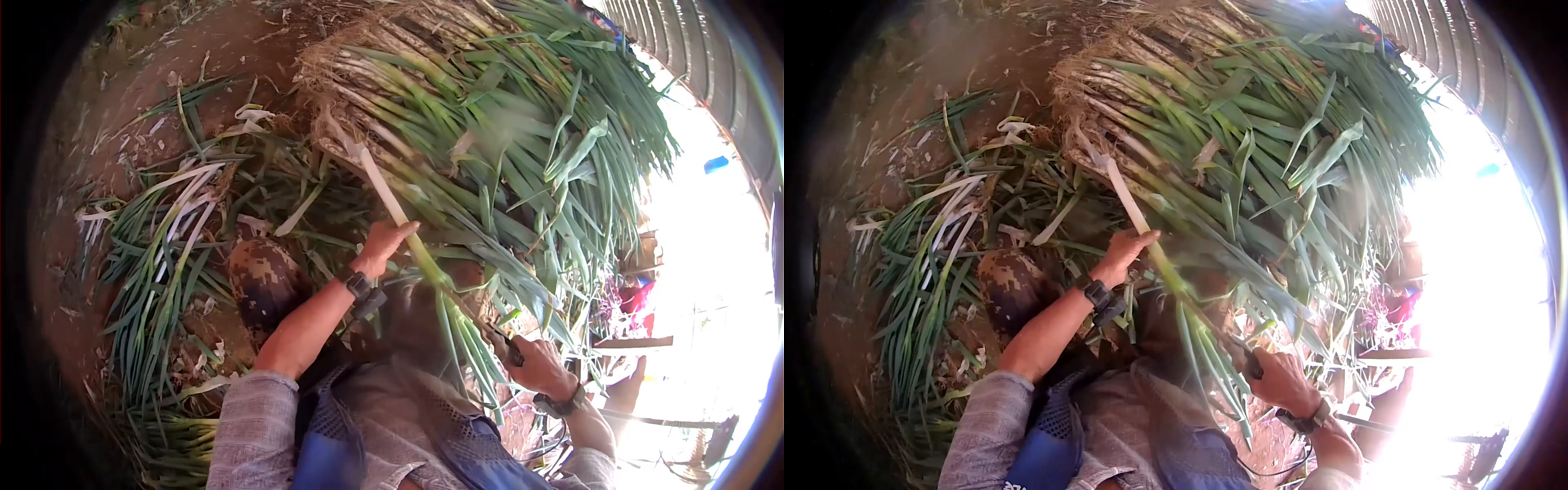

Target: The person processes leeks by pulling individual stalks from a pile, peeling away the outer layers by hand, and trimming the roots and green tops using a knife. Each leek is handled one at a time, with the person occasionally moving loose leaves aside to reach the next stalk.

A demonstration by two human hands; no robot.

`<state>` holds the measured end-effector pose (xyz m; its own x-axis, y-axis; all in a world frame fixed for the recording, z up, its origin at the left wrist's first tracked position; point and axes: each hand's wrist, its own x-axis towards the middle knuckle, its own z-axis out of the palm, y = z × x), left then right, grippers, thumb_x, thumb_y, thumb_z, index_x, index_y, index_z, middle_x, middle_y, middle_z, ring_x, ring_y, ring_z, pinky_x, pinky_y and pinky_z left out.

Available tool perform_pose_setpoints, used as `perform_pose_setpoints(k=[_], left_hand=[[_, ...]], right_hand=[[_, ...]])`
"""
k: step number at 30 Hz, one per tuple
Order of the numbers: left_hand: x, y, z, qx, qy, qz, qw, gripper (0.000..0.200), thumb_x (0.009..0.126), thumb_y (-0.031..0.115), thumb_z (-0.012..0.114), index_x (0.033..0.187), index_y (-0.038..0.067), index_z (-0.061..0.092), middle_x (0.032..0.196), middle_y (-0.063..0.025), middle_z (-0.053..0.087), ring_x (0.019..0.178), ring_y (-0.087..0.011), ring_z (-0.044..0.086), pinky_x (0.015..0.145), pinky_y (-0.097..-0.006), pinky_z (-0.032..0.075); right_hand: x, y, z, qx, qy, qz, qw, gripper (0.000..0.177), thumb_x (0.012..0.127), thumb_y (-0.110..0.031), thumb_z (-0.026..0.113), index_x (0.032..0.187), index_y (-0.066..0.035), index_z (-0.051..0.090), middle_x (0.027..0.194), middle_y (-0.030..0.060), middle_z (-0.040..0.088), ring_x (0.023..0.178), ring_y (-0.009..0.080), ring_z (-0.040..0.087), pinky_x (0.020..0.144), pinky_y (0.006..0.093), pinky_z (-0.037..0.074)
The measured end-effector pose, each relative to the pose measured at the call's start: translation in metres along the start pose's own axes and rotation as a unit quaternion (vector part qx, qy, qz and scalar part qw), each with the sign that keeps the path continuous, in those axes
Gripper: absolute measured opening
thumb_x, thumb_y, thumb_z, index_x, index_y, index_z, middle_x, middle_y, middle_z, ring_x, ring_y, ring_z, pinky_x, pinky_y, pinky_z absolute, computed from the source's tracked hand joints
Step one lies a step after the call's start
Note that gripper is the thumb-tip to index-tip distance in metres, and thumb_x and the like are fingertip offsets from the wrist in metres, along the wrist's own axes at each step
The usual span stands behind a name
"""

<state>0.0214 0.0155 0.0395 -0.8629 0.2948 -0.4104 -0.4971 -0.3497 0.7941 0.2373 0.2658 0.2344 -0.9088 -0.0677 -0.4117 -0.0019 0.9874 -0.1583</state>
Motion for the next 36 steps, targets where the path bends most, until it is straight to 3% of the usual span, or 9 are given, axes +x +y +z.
perform_pose_setpoints(k=[8,10,14,17,19,22,26,32,36], left_hand=[[0.007,-0.007,0.005,0.018,0.012,0.066,0.998,0.03,0.089,0.03,0.075,0.093,0.001,0.068,0.084,-0.0027,0.067,0.067,-0.0107,0.062,0.055,-0.027,0.049],[0.004,-0.005,0.005,0.004,0.0,0.023,1.0,0.034,0.091,0.031,0.072,0.098,-0.002,0.071,0.086,-0.0034,0.068,0.078,-0.0119,0.06,0.071,-0.0319,0.047],[0.027,-0.028,-0.005,0.007,0.017,0.022,1.0,0.041,0.095,0.038,0.065,0.098,-0.002,0.069,0.088,-0.0047,0.067,0.08,-0.0133,0.058,0.071,-0.0342,0.046],[0.029,-0.032,-0.006,-0.006,0.053,0.027,0.998,0.049,0.098,0.045,0.056,0.098,-0.002,0.067,0.087,-0.0052,0.064,0.078,-0.0158,0.054,0.069,-0.0361,0.045],[0.03,-0.034,-0.008,0.0,0.045,0.018,0.999,0.043,0.101,0.044,0.05,0.108,0.004,0.064,0.091,-0.0052,0.07,0.071,-0.0156,0.069,0.056,-0.0288,0.057],[0.032,-0.037,-0.011,-0.063,0.007,-0.004,0.998,0.043,0.102,0.044,0.046,0.11,0.005,0.063,0.091,-0.0057,0.07,0.071,-0.0169,0.07,0.056,-0.0297,0.058],[0.041,-0.047,-0.014,-0.007,0.023,0.009,1.0,0.043,0.102,0.045,0.046,0.108,0.006,0.063,0.09,-0.0071,0.07,0.069,-0.0177,0.07,0.053,-0.0317,0.058],[0.041,-0.054,-0.014,-0.061,0.037,-0.004,0.997,0.043,0.1,0.045,0.049,0.103,0.005,0.063,0.084,-0.009,0.07,0.067,-0.0201,0.07,0.05,-0.0335,0.057],[0.037,-0.056,-0.014,-0.117,0.074,0.027,0.99,0.043,0.097,0.044,0.057,0.089,0.003,0.064,0.077,-0.0084,0.067,0.061,-0.0184,0.066,0.047,-0.0327,0.053]], right_hand=[[0.008,-0.006,-0.005,0.032,-0.009,0.033,0.999,0.017,0.084,-0.021,0.065,0.085,-0.005,0.061,0.071,0.02,0.064,0.065,0.0418,0.061,0.062,0.05,0.046],[0.024,-0.002,0.0,0.02,-0.001,0.016,1.0,0.018,0.084,-0.022,0.065,0.086,-0.005,0.061,0.071,0.0204,0.064,0.065,0.0421,0.061,0.062,0.0506,0.046],[0.062,-0.001,0.01,0.008,0.034,-0.021,0.999,0.024,0.085,-0.028,0.066,0.085,-0.004,0.062,0.067,0.0207,0.061,0.065,0.0437,0.059,0.06,0.0513,0.043],[0.088,-0.012,0.008,-0.001,0.048,-0.014,0.999,0.025,0.084,-0.029,0.066,0.088,-0.004,0.063,0.074,0.0219,0.065,0.071,0.0449,0.061,0.066,0.054,0.045],[0.102,-0.018,0.004,-0.009,0.053,-0.016,0.998,0.026,0.084,-0.03,0.066,0.09,-0.005,0.063,0.076,0.0223,0.065,0.073,0.0453,0.061,0.067,0.0539,0.046],[0.119,-0.028,0.0,-0.009,0.049,-0.012,0.999,0.031,0.084,-0.032,0.066,0.097,-0.004,0.064,0.081,0.0237,0.066,0.079,0.0462,0.062,0.07,0.0537,0.047],[0.146,-0.03,0.003,-0.022,0.05,-0.039,0.998,0.036,0.082,-0.033,0.068,0.103,-0.003,0.064,0.087,0.0254,0.067,0.086,0.0468,0.062,0.076,0.0541,0.047],[0.198,-0.057,-0.021,-0.041,0.048,-0.029,0.998,0.04,0.08,-0.034,0.069,0.101,0.0,0.065,0.098,0.0256,0.067,0.099,0.045,0.062,0.086,0.0521,0.048],[0.231,-0.074,-0.034,-0.03,0.043,-0.048,0.997,0.041,0.08,-0.034,0.069,0.102,0.0,0.066,0.098,0.0264,0.067,0.099,0.0448,0.062,0.086,0.0515,0.049]])
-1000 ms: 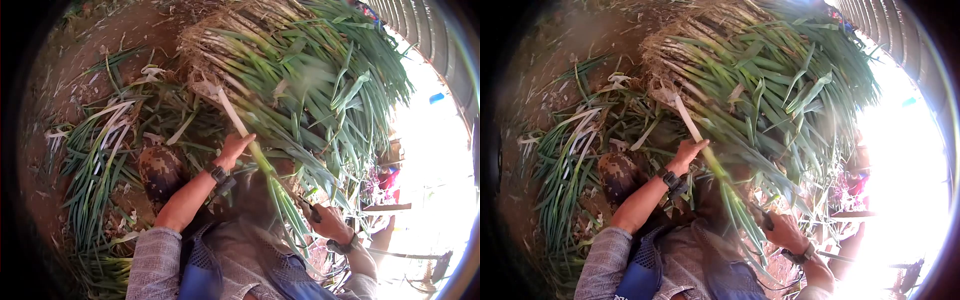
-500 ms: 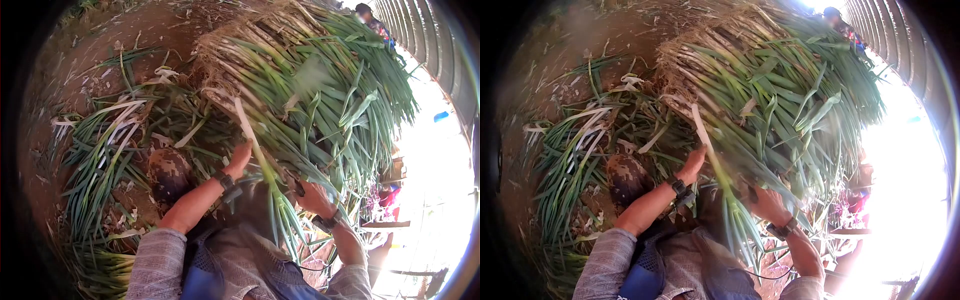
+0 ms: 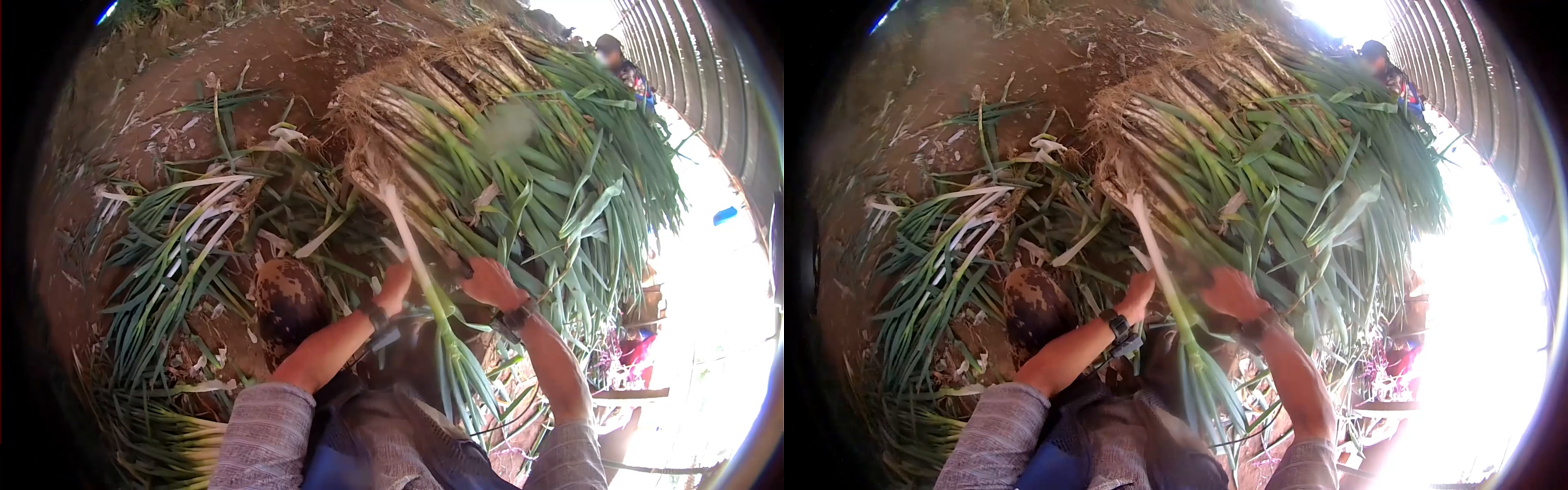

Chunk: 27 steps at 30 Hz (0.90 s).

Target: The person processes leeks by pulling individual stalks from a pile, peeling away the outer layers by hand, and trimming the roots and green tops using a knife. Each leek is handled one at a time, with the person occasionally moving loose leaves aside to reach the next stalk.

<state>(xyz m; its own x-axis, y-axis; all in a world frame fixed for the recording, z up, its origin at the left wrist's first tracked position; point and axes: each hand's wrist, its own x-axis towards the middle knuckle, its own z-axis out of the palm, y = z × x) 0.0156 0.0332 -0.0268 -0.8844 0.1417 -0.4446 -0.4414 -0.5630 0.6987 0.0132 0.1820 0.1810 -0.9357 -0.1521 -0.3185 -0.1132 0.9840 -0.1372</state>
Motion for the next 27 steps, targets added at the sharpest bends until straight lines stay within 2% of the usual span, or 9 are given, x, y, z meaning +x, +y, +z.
perform_pose_setpoints(k=[5,8,10,14,16,18,20,24,27], left_hand=[[0.012,-0.006,-0.012,0.222,0.1,0.078,0.967,0.037,0.091,0.033,0.068,0.071,0.004,0.057,0.07,-0.0043,0.06,0.055,-0.0135,0.056,0.048,-0.034,0.049],[0.0,0.005,-0.002,0.109,0.162,0.059,0.979,0.035,0.09,0.026,0.07,0.069,0.005,0.052,0.068,-0.0026,0.056,0.055,-0.0126,0.053,0.05,-0.0358,0.049],[0.007,0.003,0.0,0.024,0.156,0.164,0.974,0.022,0.089,0.018,0.065,0.092,-0.001,0.056,0.08,-0.0109,0.061,0.067,-0.0208,0.061,0.057,-0.0387,0.05],[0.029,0.013,-0.003,-0.069,0.187,0.143,0.969,0.02,0.093,0.021,0.059,0.09,0.001,0.057,0.083,-0.0082,0.061,0.068,-0.0187,0.06,0.059,-0.0363,0.05],[0.032,0.025,-0.009,-0.164,0.103,0.081,0.978,0.03,0.099,0.036,0.055,0.096,0.007,0.053,0.078,-0.0054,0.059,0.066,-0.0223,0.064,0.055,-0.0419,0.055],[0.019,0.039,0.003,-0.171,0.145,0.073,0.972,0.045,0.101,0.052,0.045,0.093,0.008,0.054,0.07,-0.0042,0.053,0.058,-0.0195,0.057,0.048,-0.0379,0.048],[-0.011,0.067,0.009,-0.289,0.007,-0.062,0.955,0.057,0.1,0.062,0.036,0.093,0.008,0.055,0.062,-0.0006,0.044,0.051,-0.0151,0.045,0.043,-0.0327,0.037],[-0.041,0.097,0.025,-0.239,-0.134,-0.047,0.961,0.074,0.094,0.077,0.026,0.089,0.01,0.058,0.057,0.0053,0.036,0.047,-0.013,0.034,0.044,-0.032,0.032],[-0.048,0.1,0.029,-0.218,-0.204,-0.027,0.954,0.086,0.092,0.08,0.023,0.108,0.006,0.064,0.051,0.0049,0.029,0.044,-0.0123,0.032,0.044,-0.0326,0.034]], right_hand=[[0.019,-0.024,-0.015,0.006,-0.035,-0.012,0.999,0.042,0.078,-0.033,0.069,0.103,0.0,0.067,0.099,0.0261,0.068,0.099,0.0442,0.062,0.086,0.0499,0.049],[0.019,-0.031,-0.028,0.035,-0.066,0.001,0.997,0.044,0.077,-0.034,0.07,0.105,0.0,0.066,0.099,0.0259,0.068,0.099,0.0441,0.063,0.086,0.05,0.05],[0.027,-0.014,-0.015,-0.004,-0.053,-0.021,0.998,0.044,0.078,-0.034,0.069,0.106,0.0,0.066,0.099,0.0258,0.068,0.099,0.0441,0.063,0.086,0.05,0.05],[0.01,0.001,-0.007,-0.004,-0.019,-0.067,0.998,0.043,0.081,-0.034,0.069,0.108,-0.001,0.066,0.098,0.0256,0.068,0.095,0.0447,0.063,0.084,0.0502,0.05],[-0.001,-0.007,-0.016,0.003,-0.029,-0.054,0.998,0.042,0.081,-0.034,0.068,0.108,-0.001,0.066,0.096,0.0256,0.068,0.094,0.0449,0.063,0.083,0.0503,0.05],[-0.008,-0.007,-0.017,0.012,-0.037,-0.04,0.998,0.042,0.081,-0.034,0.068,0.108,-0.002,0.066,0.094,0.0256,0.068,0.092,0.045,0.064,0.082,0.0504,0.05],[-0.018,0.0,-0.012,0.049,0.014,-0.107,0.993,0.042,0.081,-0.034,0.068,0.109,-0.003,0.066,0.091,0.0251,0.068,0.09,0.0448,0.064,0.08,0.0505,0.05],[-0.019,0.014,-0.009,0.078,0.057,-0.099,0.99,0.043,0.081,-0.034,0.069,0.113,-0.005,0.064,0.089,0.024,0.068,0.089,0.0444,0.064,0.078,0.0506,0.051],[-0.023,0.02,-0.01,0.007,0.039,-0.096,0.995,0.045,0.082,-0.033,0.068,0.118,-0.006,0.062,0.088,0.0233,0.069,0.087,0.0439,0.065,0.079,0.0506,0.051]])
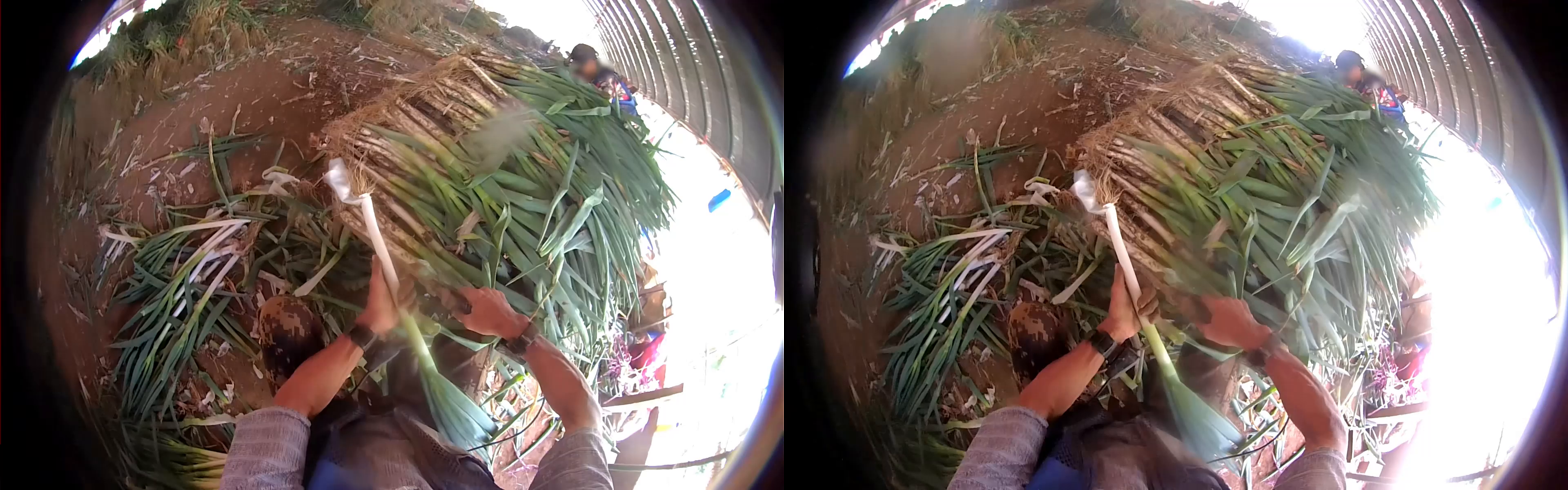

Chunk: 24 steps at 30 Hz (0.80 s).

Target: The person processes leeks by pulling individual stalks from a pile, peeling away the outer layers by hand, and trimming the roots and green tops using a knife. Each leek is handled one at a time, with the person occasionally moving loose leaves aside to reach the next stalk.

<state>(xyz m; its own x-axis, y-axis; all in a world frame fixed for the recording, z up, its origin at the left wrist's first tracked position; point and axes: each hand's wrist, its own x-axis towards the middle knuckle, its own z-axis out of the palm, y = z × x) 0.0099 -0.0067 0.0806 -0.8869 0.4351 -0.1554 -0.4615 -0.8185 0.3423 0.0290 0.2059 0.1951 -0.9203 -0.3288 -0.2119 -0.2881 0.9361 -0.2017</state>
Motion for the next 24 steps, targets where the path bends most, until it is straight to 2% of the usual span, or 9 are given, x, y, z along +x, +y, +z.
perform_pose_setpoints(k=[3,5,11,12,13,15,17,21,24], left_hand=[[-0.001,0.003,0.009,-0.039,-0.002,-0.038,0.999,0.093,0.092,0.08,0.02,0.114,0.002,0.063,0.048,0.0048,0.025,0.042,-0.0123,0.031,0.045,-0.0326,0.035],[-0.004,0.002,0.005,0.005,-0.064,-0.044,0.997,0.095,0.091,0.081,0.019,0.117,0.001,0.063,0.047,0.0051,0.025,0.041,-0.0127,0.03,0.045,-0.0328,0.035],[-0.01,0.002,-0.005,-0.036,-0.133,-0.056,0.989,0.089,0.092,0.08,0.026,0.118,0.004,0.064,0.048,0.0085,0.029,0.04,-0.0083,0.032,0.04,-0.027,0.031],[-0.012,0.001,-0.006,-0.06,-0.132,-0.041,0.989,0.085,0.09,0.081,0.026,0.107,0.007,0.065,0.05,0.009,0.032,0.04,-0.0075,0.032,0.04,-0.0263,0.032],[-0.012,0.001,-0.017,-0.027,-0.15,-0.03,0.988,0.091,0.087,0.085,0.028,0.118,0.006,0.061,0.056,0.0075,0.03,0.046,-0.0098,0.03,0.045,-0.0282,0.029],[-0.004,0.001,-0.027,-0.012,-0.114,0.007,0.993,0.082,0.088,0.083,0.027,0.101,0.01,0.062,0.056,0.0056,0.031,0.045,-0.0115,0.031,0.045,-0.0295,0.031],[-0.004,0.017,-0.024,-0.046,0.071,0.041,0.996,0.069,0.092,0.079,0.031,0.085,0.014,0.054,0.056,0.0035,0.035,0.045,-0.0132,0.036,0.044,-0.0323,0.035],[-0.021,0.108,0.0,-0.015,0.245,0.264,0.933,0.045,0.1,0.055,0.046,0.078,0.016,0.049,0.056,0.0012,0.043,0.044,-0.014,0.047,0.036,-0.0318,0.038],[-0.049,0.212,0.028,0.063,0.249,0.46,0.85,0.022,0.1,0.032,0.057,0.084,0.017,0.054,0.061,0.0043,0.046,0.044,-0.0079,0.045,0.038,-0.023,0.039]], right_hand=[[-0.004,0.0,-0.006,0.015,0.017,0.006,1.0,0.045,0.082,-0.033,0.068,0.118,-0.007,0.061,0.086,0.0229,0.069,0.086,0.0437,0.065,0.078,0.0512,0.051],[-0.002,0.002,-0.001,0.053,0.149,0.001,0.987,0.042,0.082,-0.033,0.068,0.115,-0.008,0.061,0.084,0.0221,0.069,0.083,0.0431,0.066,0.076,0.0515,0.051],[0.0,-0.014,-0.02,-0.005,0.089,-0.027,0.996,0.033,0.082,-0.031,0.068,0.104,-0.007,0.062,0.08,0.0208,0.067,0.078,0.043,0.065,0.071,0.0514,0.051],[-0.003,-0.019,-0.019,0.042,0.136,-0.043,0.989,0.033,0.081,-0.031,0.069,0.102,-0.006,0.061,0.08,0.0206,0.067,0.077,0.0434,0.065,0.07,0.0516,0.05],[-0.004,-0.026,-0.02,0.039,0.12,-0.036,0.991,0.033,0.081,-0.031,0.069,0.101,-0.006,0.062,0.081,0.0207,0.067,0.078,0.0434,0.064,0.071,0.0516,0.05],[-0.007,-0.03,-0.025,-0.014,0.043,-0.03,0.999,0.033,0.08,-0.031,0.07,0.097,-0.005,0.062,0.083,0.0226,0.067,0.084,0.0443,0.063,0.074,0.0514,0.048],[-0.011,-0.023,-0.023,-0.023,-0.016,-0.018,0.999,0.033,0.08,-0.031,0.071,0.097,-0.004,0.063,0.085,0.0229,0.066,0.087,0.0446,0.062,0.076,0.0507,0.047],[-0.025,0.004,-0.011,-0.04,-0.029,-0.023,0.999,0.033,0.079,-0.031,0.072,0.094,-0.003,0.063,0.084,0.0222,0.066,0.087,0.0451,0.061,0.076,0.0505,0.047],[-0.041,0.02,-0.001,0.009,0.003,-0.013,1.0,0.033,0.079,-0.031,0.072,0.094,-0.003,0.064,0.085,0.0236,0.066,0.088,0.045,0.062,0.076,0.0507,0.047]])
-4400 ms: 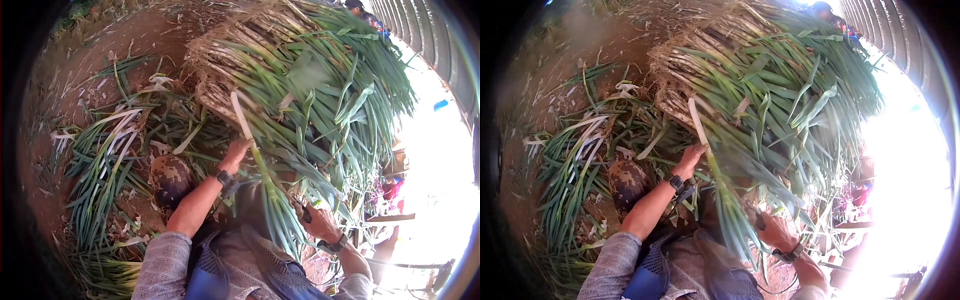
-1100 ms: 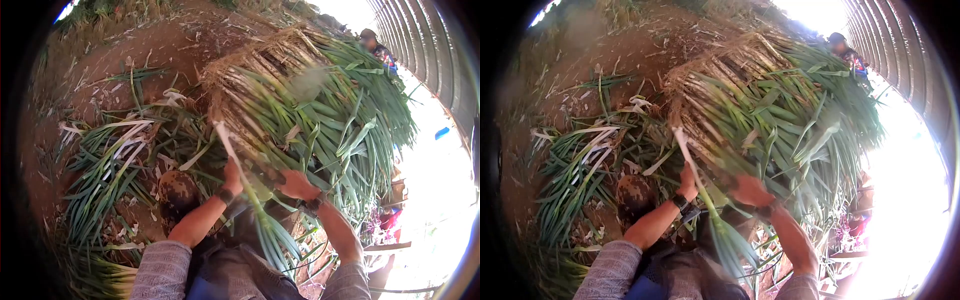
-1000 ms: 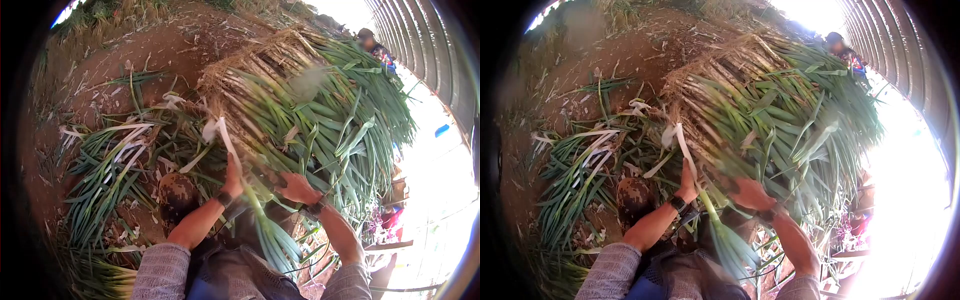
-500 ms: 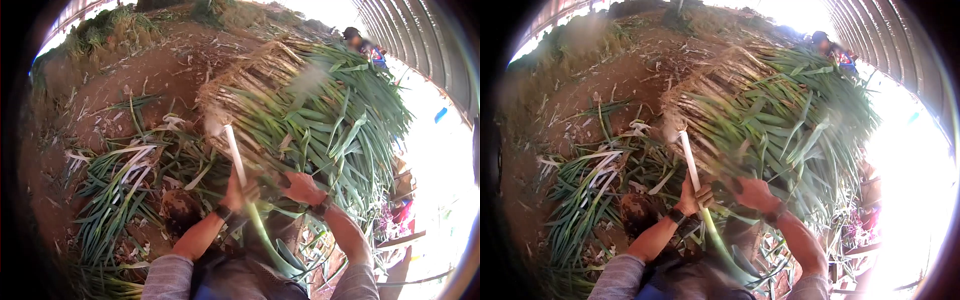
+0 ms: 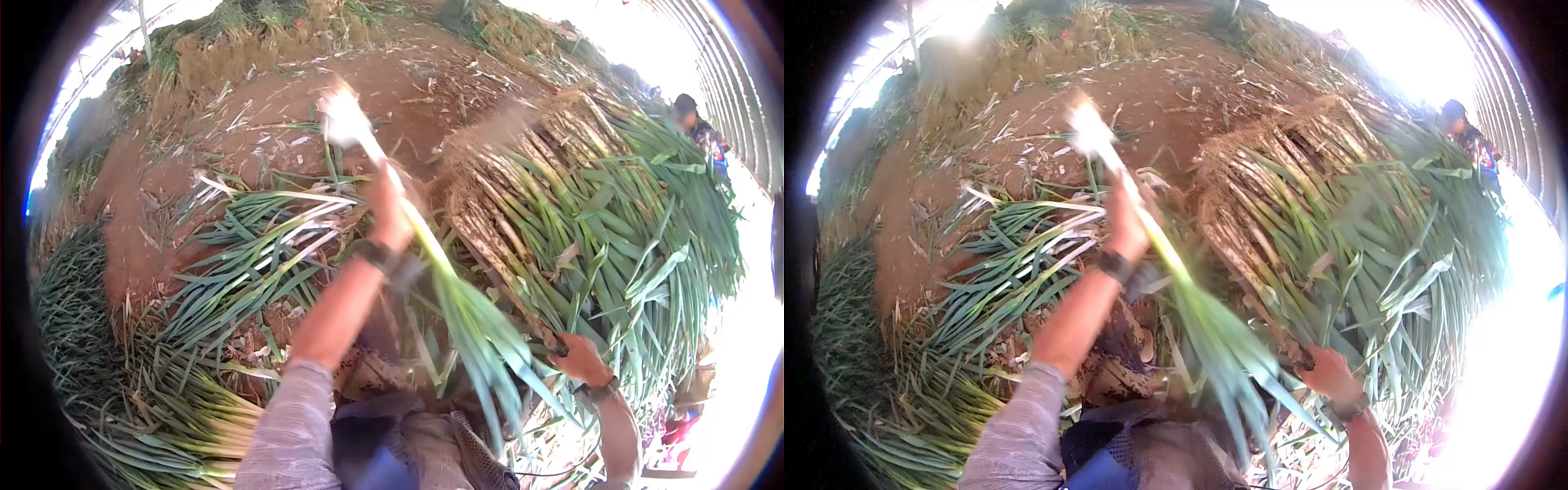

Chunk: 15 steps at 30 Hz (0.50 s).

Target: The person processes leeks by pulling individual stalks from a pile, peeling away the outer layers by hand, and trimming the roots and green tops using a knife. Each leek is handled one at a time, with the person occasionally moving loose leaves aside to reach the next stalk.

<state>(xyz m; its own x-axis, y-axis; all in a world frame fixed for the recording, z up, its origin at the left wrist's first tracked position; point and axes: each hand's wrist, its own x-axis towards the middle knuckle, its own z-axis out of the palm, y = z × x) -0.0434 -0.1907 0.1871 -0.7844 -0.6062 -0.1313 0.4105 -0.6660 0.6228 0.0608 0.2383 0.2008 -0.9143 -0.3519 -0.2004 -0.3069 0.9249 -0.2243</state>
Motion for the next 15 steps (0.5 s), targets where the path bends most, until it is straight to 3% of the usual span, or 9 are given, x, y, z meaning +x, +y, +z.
perform_pose_setpoints(k=[2,3,5,7,9,11,13,14,15], left_hand=[[0.082,0.066,-0.018,-0.014,-0.092,0.115,0.989,0.02,0.097,0.033,0.063,0.088,0.017,0.056,0.062,0.0042,0.047,0.046,-0.0072,0.046,0.041,-0.0221,0.041],[0.038,0.124,0.024,-0.063,-0.096,0.149,0.982,0.021,0.095,0.031,0.065,0.086,0.014,0.055,0.061,0.0032,0.047,0.045,-0.0084,0.047,0.041,-0.0221,0.041],[0.058,0.201,0.034,0.162,-0.102,0.349,0.917,0.03,0.091,0.037,0.071,0.086,0.01,0.059,0.063,0.0012,0.053,0.051,-0.0093,0.057,0.044,-0.0237,0.045],[0.081,0.257,0.039,0.375,-0.018,0.477,0.795,0.036,0.091,0.04,0.069,0.095,0.004,0.065,0.07,-0.0043,0.063,0.059,-0.0115,0.062,0.052,-0.028,0.05],[0.135,0.293,0.007,0.61,0.037,0.569,0.551,0.046,0.091,0.045,0.066,0.101,-0.001,0.066,0.079,-0.0094,0.067,0.075,-0.0165,0.066,0.065,-0.0317,0.052],[0.215,0.283,-0.064,0.659,0.098,0.582,0.466,0.053,0.092,0.047,0.064,0.111,-0.002,0.063,0.09,-0.0128,0.068,0.091,-0.0222,0.067,0.076,-0.036,0.052],[0.16,0.221,-0.069,0.64,-0.05,0.29,0.709,0.055,0.091,0.046,0.065,0.12,0.0,0.058,0.1,-0.0128,0.069,0.096,-0.0229,0.067,0.077,-0.0365,0.053],[0.106,0.163,-0.056,0.523,-0.09,0.215,0.82,0.052,0.091,0.045,0.065,0.118,0.002,0.059,0.099,-0.0091,0.069,0.093,-0.0221,0.067,0.078,-0.0369,0.053],[0.077,0.129,-0.06,0.442,-0.223,0.04,0.868,0.048,0.094,0.047,0.06,0.113,0.003,0.067,0.11,-0.0111,0.07,0.099,-0.0205,0.067,0.086,-0.0373,0.054]], right_hand=[[-0.007,-0.003,-0.005,0.008,-0.014,0.034,0.999,0.033,0.079,-0.031,0.072,0.096,-0.003,0.065,0.087,0.0239,0.066,0.089,0.0447,0.062,0.077,0.0505,0.047],[-0.014,0.0,-0.01,0.014,-0.025,0.063,0.998,0.034,0.078,-0.031,0.072,0.098,-0.004,0.066,0.088,0.0242,0.066,0.089,0.0444,0.062,0.077,0.0503,0.048],[-0.019,0.014,-0.007,0.009,-0.027,0.069,0.997,0.035,0.079,-0.032,0.072,0.098,-0.003,0.066,0.088,0.0246,0.066,0.089,0.0442,0.063,0.078,0.0505,0.048],[-0.023,0.008,-0.011,-0.002,-0.068,0.1,0.993,0.039,0.081,-0.034,0.068,0.109,-0.006,0.066,0.099,0.023,0.068,0.101,0.0428,0.062,0.089,0.0506,0.047],[-0.026,0.018,-0.009,-0.02,-0.073,0.093,0.993,0.038,0.081,-0.032,0.067,0.109,-0.006,0.066,0.094,0.024,0.068,0.096,0.0437,0.063,0.087,0.0506,0.048],[-0.022,0.012,-0.014,-0.005,-0.07,0.092,0.993,0.036,0.08,-0.031,0.067,0.106,-0.005,0.066,0.09,0.0242,0.068,0.091,0.0442,0.064,0.084,0.0506,0.049],[-0.02,0.009,-0.017,0.005,-0.052,0.089,0.995,0.034,0.08,-0.03,0.067,0.102,-0.004,0.066,0.089,0.0237,0.068,0.089,0.0438,0.065,0.082,0.051,0.05],[-0.016,0.01,-0.019,-0.007,-0.058,0.095,0.994,0.033,0.08,-0.03,0.067,0.1,-0.004,0.066,0.089,0.0236,0.068,0.089,0.0439,0.065,0.082,0.0508,0.05],[-0.015,0.013,-0.02,-0.022,-0.065,0.099,0.993,0.032,0.079,-0.03,0.067,0.098,-0.004,0.066,0.088,0.0235,0.068,0.089,0.0439,0.065,0.081,0.0506,0.05]])
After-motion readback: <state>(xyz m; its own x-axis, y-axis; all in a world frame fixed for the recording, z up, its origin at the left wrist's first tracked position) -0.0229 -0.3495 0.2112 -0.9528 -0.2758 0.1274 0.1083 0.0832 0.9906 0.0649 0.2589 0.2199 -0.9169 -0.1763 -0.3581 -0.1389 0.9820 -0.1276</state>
